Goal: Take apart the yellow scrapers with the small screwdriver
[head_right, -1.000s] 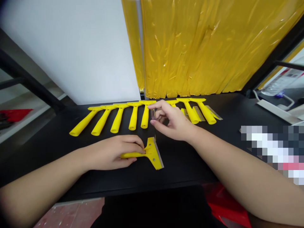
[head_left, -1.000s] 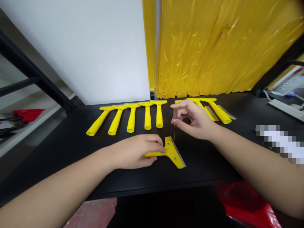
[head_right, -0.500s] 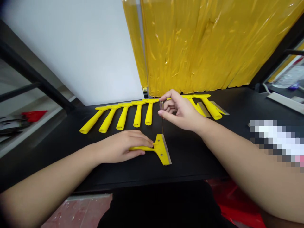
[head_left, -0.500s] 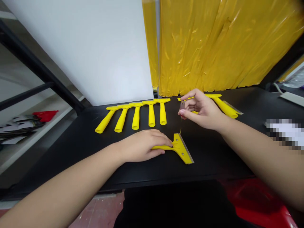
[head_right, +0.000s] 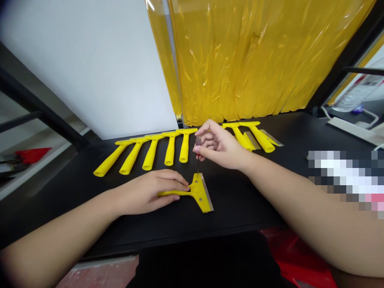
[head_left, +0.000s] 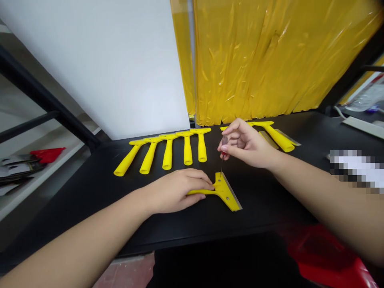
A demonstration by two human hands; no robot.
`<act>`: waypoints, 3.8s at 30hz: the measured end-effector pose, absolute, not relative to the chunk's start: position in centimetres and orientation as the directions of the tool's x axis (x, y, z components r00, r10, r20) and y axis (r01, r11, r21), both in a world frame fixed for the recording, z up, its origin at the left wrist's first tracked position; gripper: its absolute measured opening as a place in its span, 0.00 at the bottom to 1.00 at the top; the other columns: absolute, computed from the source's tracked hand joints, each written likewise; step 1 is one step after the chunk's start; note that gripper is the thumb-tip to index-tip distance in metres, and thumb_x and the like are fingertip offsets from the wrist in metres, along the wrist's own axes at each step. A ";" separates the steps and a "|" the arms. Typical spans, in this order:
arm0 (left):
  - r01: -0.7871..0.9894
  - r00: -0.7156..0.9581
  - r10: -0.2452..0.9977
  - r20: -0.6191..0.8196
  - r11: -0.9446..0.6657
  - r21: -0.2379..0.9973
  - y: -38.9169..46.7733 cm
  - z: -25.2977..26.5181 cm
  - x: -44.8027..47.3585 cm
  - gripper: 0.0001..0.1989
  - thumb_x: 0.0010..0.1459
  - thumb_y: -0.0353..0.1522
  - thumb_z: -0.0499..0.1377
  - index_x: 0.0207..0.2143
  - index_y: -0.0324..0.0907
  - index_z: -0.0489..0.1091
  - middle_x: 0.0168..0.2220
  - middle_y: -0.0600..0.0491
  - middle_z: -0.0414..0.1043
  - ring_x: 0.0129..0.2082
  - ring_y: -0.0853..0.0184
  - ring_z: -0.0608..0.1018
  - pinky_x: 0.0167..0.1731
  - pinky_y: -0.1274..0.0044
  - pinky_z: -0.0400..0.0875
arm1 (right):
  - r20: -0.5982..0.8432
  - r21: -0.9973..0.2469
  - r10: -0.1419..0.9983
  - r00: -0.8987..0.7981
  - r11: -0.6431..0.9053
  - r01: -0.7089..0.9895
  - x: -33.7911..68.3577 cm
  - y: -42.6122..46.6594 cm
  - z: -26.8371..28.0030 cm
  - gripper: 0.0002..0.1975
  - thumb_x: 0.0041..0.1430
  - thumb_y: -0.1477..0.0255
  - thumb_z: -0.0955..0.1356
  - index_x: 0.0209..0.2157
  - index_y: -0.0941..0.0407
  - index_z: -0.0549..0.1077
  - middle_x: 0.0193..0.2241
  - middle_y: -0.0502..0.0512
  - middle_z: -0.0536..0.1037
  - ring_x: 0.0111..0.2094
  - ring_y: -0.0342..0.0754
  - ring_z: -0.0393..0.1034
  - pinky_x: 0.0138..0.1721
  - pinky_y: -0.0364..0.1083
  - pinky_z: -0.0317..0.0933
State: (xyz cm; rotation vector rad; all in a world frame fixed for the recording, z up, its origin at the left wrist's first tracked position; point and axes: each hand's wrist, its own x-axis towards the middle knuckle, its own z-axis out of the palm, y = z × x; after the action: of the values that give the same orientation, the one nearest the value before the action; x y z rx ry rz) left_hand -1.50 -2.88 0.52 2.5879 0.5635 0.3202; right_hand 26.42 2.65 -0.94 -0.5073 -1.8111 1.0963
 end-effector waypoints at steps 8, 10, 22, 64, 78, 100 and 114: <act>0.351 0.884 0.452 0.120 -0.811 0.467 -2.6 0.4 -1.5 0.15 0.71 0.29 0.62 0.58 0.43 0.79 0.56 0.46 0.81 0.56 0.60 0.82 0.59 0.70 0.76 | 0.522 -0.842 0.688 -0.504 0.510 -0.176 26.2 2.5 -1.0 0.18 0.67 0.69 0.76 0.47 0.52 0.65 0.34 0.47 0.79 0.32 0.44 0.82 0.33 0.42 0.79; 0.354 0.882 0.455 0.124 -0.811 0.465 -2.7 0.4 -1.5 0.15 0.71 0.29 0.62 0.58 0.43 0.79 0.56 0.46 0.81 0.55 0.60 0.82 0.58 0.70 0.76 | 0.533 -0.833 0.678 -0.506 0.526 -0.173 26.2 2.4 -1.0 0.17 0.67 0.70 0.76 0.47 0.52 0.65 0.33 0.47 0.78 0.32 0.44 0.82 0.33 0.42 0.79; 0.332 0.886 0.440 0.148 -0.823 0.461 -2.5 0.1 -1.6 0.15 0.71 0.28 0.62 0.58 0.43 0.79 0.56 0.46 0.81 0.56 0.60 0.82 0.58 0.71 0.76 | 0.559 -0.780 0.654 -0.510 0.623 -0.055 26.6 1.8 -0.2 0.15 0.67 0.72 0.75 0.46 0.51 0.65 0.35 0.49 0.79 0.31 0.44 0.81 0.32 0.42 0.77; 0.320 0.879 0.446 0.170 -0.816 0.481 -2.5 0.1 -1.3 0.14 0.70 0.29 0.64 0.57 0.46 0.80 0.53 0.47 0.83 0.54 0.61 0.83 0.58 0.70 0.76 | 0.329 -0.923 0.673 -0.662 0.080 -0.377 25.3 1.3 0.5 0.12 0.64 0.64 0.78 0.41 0.58 0.81 0.33 0.53 0.84 0.36 0.47 0.82 0.48 0.51 0.77; 0.339 0.876 0.454 0.160 -0.818 0.465 -2.3 0.0 -1.4 0.14 0.71 0.29 0.63 0.56 0.44 0.80 0.55 0.47 0.82 0.55 0.60 0.83 0.59 0.69 0.76 | 0.221 -0.869 0.777 -0.589 -0.116 -0.480 23.8 0.6 0.2 0.18 0.63 0.61 0.78 0.35 0.54 0.70 0.36 0.49 0.75 0.33 0.43 0.71 0.42 0.48 0.73; 0.343 0.873 0.462 0.157 -0.809 0.477 -2.3 0.1 -1.3 0.14 0.70 0.29 0.63 0.56 0.45 0.80 0.54 0.47 0.82 0.55 0.60 0.83 0.59 0.69 0.76 | 0.186 -0.835 0.807 -0.561 -0.171 -0.523 22.7 0.0 -0.1 0.18 0.68 0.56 0.74 0.36 0.50 0.66 0.24 0.41 0.58 0.24 0.42 0.52 0.35 0.45 0.65; 0.347 0.874 0.460 0.154 -0.814 0.466 -2.3 0.1 -1.4 0.15 0.70 0.28 0.63 0.56 0.46 0.79 0.54 0.48 0.82 0.55 0.60 0.82 0.58 0.69 0.75 | 0.209 -0.840 0.786 -0.582 -0.161 -0.519 22.7 -0.3 -0.1 0.16 0.69 0.55 0.73 0.41 0.48 0.67 0.22 0.39 0.56 0.22 0.41 0.49 0.35 0.45 0.63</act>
State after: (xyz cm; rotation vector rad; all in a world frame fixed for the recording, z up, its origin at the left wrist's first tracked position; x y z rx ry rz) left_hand -1.36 -2.32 0.06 2.6131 0.5925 0.3625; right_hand 22.74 -0.33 -0.13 -0.3469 -1.1932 1.8643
